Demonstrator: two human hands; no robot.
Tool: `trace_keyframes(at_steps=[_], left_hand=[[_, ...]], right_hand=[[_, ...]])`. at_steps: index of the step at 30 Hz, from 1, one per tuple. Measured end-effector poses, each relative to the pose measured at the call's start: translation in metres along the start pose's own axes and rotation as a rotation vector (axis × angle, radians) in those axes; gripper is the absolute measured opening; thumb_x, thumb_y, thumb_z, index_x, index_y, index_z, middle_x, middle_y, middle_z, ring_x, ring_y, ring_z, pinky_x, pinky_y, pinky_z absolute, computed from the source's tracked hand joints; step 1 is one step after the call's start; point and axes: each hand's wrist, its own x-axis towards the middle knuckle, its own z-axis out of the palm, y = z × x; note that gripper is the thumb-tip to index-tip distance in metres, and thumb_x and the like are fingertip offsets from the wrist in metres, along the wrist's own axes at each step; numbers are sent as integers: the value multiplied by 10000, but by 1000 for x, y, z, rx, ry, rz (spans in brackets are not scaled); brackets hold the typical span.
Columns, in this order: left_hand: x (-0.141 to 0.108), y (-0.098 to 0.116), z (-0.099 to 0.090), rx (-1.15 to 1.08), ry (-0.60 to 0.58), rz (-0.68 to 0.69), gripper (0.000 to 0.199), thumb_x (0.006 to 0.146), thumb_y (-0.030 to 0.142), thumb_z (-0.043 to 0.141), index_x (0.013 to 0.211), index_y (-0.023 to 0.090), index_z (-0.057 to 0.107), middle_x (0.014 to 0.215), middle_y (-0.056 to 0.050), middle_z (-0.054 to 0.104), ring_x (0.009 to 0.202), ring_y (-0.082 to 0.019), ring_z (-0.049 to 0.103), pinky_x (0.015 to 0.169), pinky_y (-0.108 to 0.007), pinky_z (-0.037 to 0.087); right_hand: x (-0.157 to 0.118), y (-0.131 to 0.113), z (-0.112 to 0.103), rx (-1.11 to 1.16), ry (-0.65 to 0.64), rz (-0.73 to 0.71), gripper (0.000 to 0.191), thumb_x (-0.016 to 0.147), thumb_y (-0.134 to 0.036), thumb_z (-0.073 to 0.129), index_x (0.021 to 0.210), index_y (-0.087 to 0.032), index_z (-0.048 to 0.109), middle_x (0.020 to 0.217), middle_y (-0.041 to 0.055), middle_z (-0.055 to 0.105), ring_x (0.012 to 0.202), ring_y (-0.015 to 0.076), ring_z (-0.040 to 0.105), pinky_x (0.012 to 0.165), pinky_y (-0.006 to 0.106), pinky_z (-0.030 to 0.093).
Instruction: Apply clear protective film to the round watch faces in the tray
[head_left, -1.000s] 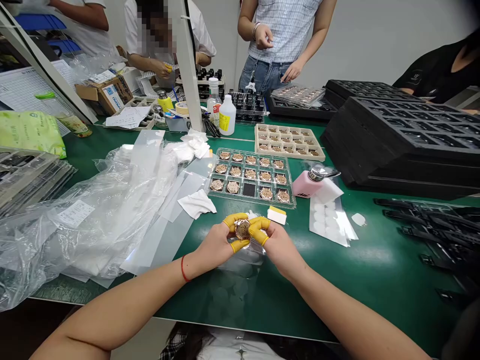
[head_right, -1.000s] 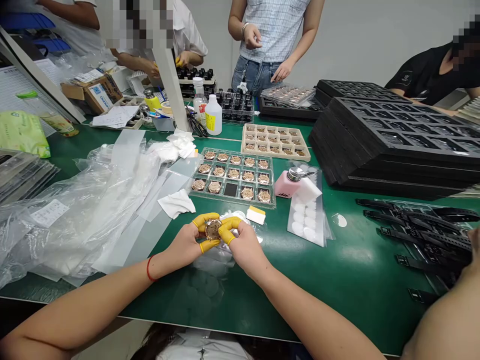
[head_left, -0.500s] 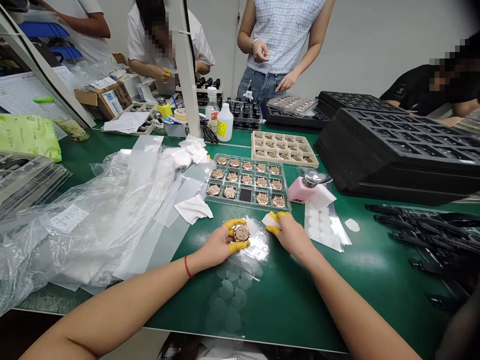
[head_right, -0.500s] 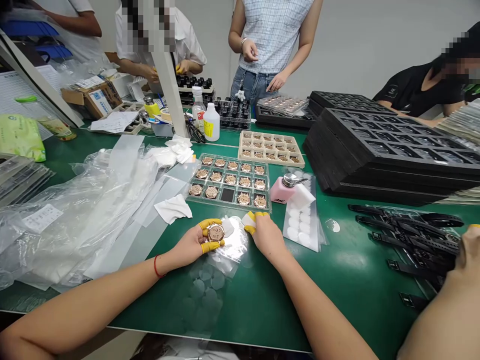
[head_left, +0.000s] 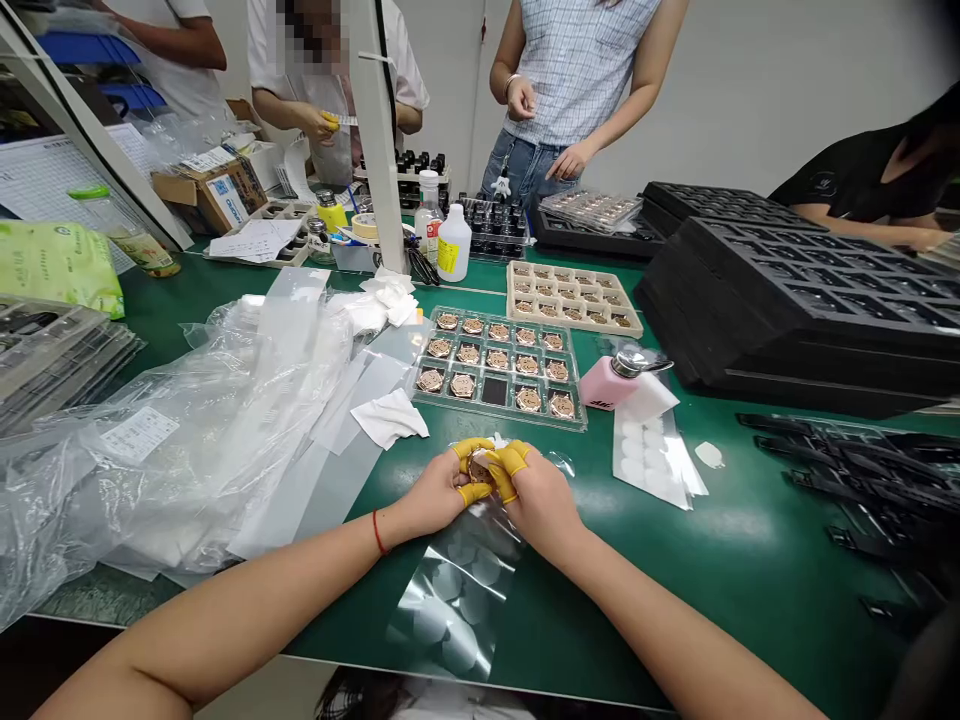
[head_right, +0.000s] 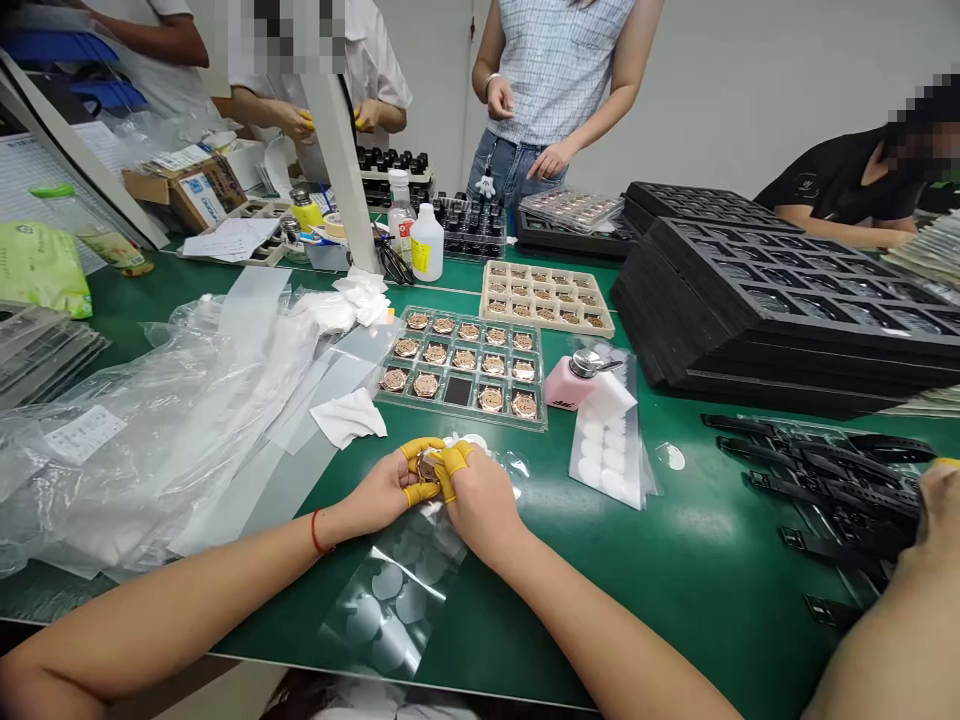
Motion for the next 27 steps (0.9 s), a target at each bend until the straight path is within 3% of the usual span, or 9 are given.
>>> trace_keyframes(at_steps=[6,13,20,27], left_hand=[[0,-1,-1,-57,-18,20,476,766,231,673,1203,191,489,1162,-99,607,1038,-210,612,924,-363,486],[-1,3,1,-20,-16,9,566,716,256,728,1218,187,476,1157,-103,611,1049,-229,606,932,-384,478],[-2,1,3,4,-47,9,525,739,286,709,1199,179,480,1083,-90,624,990,-224,620,888,-381,495],[1,-1,3,-15,-46,-14,537,712,322,730,1179,190,499,1124,-102,619,1002,-238,617,880,-378,492]], right_hand=[[11,5,0,6,35,26,201,767,-94,452,867,-188,599,824,92,587,769,216,486,647,307,365],[10,14,-20,291,108,-42,304,797,-75,406,1011,-179,595,899,82,598,841,209,491,724,318,398],[-4,4,-14,-29,103,-236,219,812,-84,494,917,-205,644,859,72,611,827,219,440,734,344,338],[-15,5,-14,-64,150,-315,228,799,-37,489,877,-195,634,807,58,618,815,210,446,729,347,336]])
